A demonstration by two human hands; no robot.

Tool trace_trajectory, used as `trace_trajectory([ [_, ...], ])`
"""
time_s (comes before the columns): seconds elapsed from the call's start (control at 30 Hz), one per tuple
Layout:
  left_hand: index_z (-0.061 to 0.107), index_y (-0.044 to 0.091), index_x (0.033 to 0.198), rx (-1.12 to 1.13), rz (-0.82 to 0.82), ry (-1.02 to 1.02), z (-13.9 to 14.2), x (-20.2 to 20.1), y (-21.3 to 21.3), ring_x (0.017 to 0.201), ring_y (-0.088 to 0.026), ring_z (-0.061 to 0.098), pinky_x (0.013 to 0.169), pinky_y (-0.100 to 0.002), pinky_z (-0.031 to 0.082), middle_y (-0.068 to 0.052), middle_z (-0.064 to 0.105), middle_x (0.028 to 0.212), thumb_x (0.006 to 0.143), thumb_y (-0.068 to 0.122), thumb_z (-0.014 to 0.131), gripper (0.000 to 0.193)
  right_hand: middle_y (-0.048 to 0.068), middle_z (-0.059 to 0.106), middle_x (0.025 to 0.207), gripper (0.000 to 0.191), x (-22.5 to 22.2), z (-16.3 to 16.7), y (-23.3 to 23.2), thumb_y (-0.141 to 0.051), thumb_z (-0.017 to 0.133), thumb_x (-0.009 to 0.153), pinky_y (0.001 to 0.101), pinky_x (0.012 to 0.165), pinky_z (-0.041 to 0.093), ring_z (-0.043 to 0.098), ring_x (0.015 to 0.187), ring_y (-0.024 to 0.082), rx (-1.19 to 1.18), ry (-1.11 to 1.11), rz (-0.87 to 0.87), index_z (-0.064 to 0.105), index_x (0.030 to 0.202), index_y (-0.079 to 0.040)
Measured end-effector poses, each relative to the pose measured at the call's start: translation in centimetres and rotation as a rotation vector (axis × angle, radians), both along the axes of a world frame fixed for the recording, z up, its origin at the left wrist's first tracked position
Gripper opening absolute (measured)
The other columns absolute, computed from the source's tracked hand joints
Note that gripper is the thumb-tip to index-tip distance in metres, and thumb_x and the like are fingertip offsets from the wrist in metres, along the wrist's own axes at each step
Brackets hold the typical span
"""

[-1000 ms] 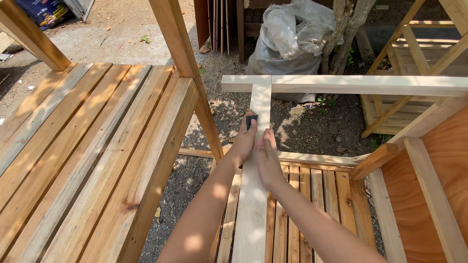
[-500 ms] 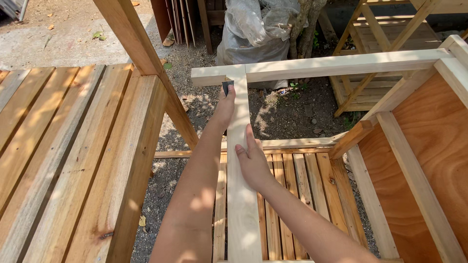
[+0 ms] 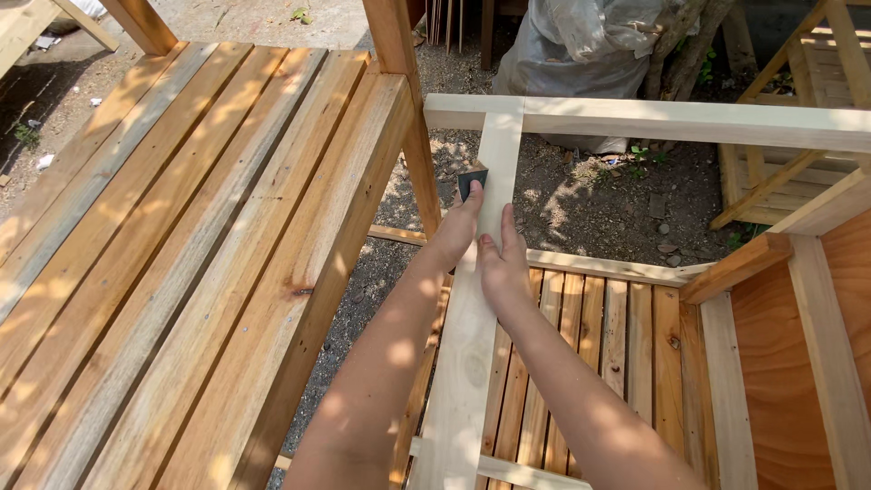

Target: The person sands a light-colored wooden frame using a sanding block, moving it back and forth along the top rail and then along the vertical post. The hands remain in view throughout, and the work is performed outdoors on a wooden structure.

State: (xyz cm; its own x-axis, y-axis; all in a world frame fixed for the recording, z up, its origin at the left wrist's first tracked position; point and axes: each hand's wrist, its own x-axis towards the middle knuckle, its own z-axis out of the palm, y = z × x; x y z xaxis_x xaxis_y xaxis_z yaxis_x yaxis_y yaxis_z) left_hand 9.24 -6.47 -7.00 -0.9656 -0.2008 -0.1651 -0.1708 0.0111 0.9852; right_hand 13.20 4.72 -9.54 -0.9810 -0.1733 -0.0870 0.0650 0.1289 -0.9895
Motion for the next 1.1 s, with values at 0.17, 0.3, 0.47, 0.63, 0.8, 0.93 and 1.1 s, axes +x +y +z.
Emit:
trace_trajectory([
  [0.17, 0.031, 0.014, 0.159, 0.083, -0.017, -0.134, 0.1, 8.3, 0.2, 0.140, -0.023, 0.045, 0.115, -0.040, 0.036, -0.013, 0.049, 0.151, 0.099, 0.064, 0.038, 0.078, 0.016, 0.047, 0.147, 0.063, -1.7, -0.7, -0.9, -0.019, 0.047, 0.104, 0.0357, 0.109, 0.042, 0.055, 0.130, 0.027, 0.053, 0.028, -0.002, 0.024, 0.164, -0.016],
  [0.3, 0.029, 0.020, 0.162, -0.092, -0.064, -0.203, 0.6, 18.0, 1.3, 0.139, -0.020, 0.047, 0.114, -0.034, 0.033, -0.011, 0.054, 0.150, 0.097, 0.065, 0.032, 0.079, 0.015, 0.044, 0.152, 0.062, -2.1, -0.9, -1.3, -0.018, 0.047, 0.104, 0.0354, 0.110, 0.041, 0.054, 0.133, 0.027, -0.041, 0.131, -0.025, 0.024, 0.162, -0.012],
  [0.47, 0.025, 0.020, 0.163, -0.136, -0.017, -0.115, 0.0, 17.6, 1.2, 0.141, -0.021, 0.045, 0.116, -0.034, 0.031, -0.012, 0.051, 0.154, 0.099, 0.064, 0.033, 0.078, 0.024, 0.046, 0.143, 0.061, -2.0, -0.5, -1.6, -0.020, 0.042, 0.108, 0.0390, 0.112, 0.043, 0.056, 0.129, 0.038, 0.206, 0.175, -0.025, 0.021, 0.164, -0.009],
  [0.63, 0.029, 0.016, 0.161, -0.084, 0.002, -0.072, -0.2, 13.4, 1.3, 0.142, -0.027, 0.047, 0.115, -0.037, 0.035, -0.016, 0.051, 0.153, 0.099, 0.064, 0.034, 0.078, 0.029, 0.037, 0.149, 0.063, 0.1, -0.1, -0.4, -0.019, 0.042, 0.109, 0.0424, 0.114, 0.042, 0.053, 0.132, 0.044, 0.309, 0.330, 0.041, 0.012, 0.163, -0.003],
  [0.8, 0.010, 0.014, 0.165, -0.123, -0.065, 0.024, -2.2, 21.7, 2.9, 0.149, -0.027, 0.035, 0.118, -0.035, 0.027, -0.015, 0.038, 0.160, 0.100, 0.060, 0.035, 0.083, 0.028, 0.030, 0.155, 0.066, 3.1, 0.6, 0.4, -0.020, 0.042, 0.107, 0.0414, 0.111, 0.043, 0.053, 0.129, 0.042, 0.386, 0.269, 0.029, 0.012, 0.163, -0.006],
  [0.93, 0.016, 0.008, 0.166, -0.266, -0.172, 0.121, -3.1, 23.4, 3.1, 0.162, -0.028, 0.013, 0.127, -0.036, 0.017, -0.017, 0.007, 0.177, 0.113, 0.054, 0.030, 0.072, 0.024, 0.041, 0.149, 0.068, 4.3, 0.9, 0.6, -0.023, 0.041, 0.106, 0.0407, 0.110, 0.045, 0.057, 0.126, 0.038, 0.441, 0.113, -0.003, 0.012, 0.165, -0.009],
  [1.1, 0.016, 0.009, 0.164, -0.089, -0.023, 0.126, -0.4, 17.0, 3.5, 0.153, -0.026, 0.030, 0.122, -0.035, 0.024, -0.016, 0.033, 0.165, 0.104, 0.056, 0.035, 0.078, 0.026, 0.041, 0.147, 0.064, 4.1, 0.8, 1.4, -0.023, 0.045, 0.107, 0.0425, 0.109, 0.044, 0.055, 0.127, 0.039, 0.416, 0.268, -0.038, 0.021, 0.163, -0.007],
])
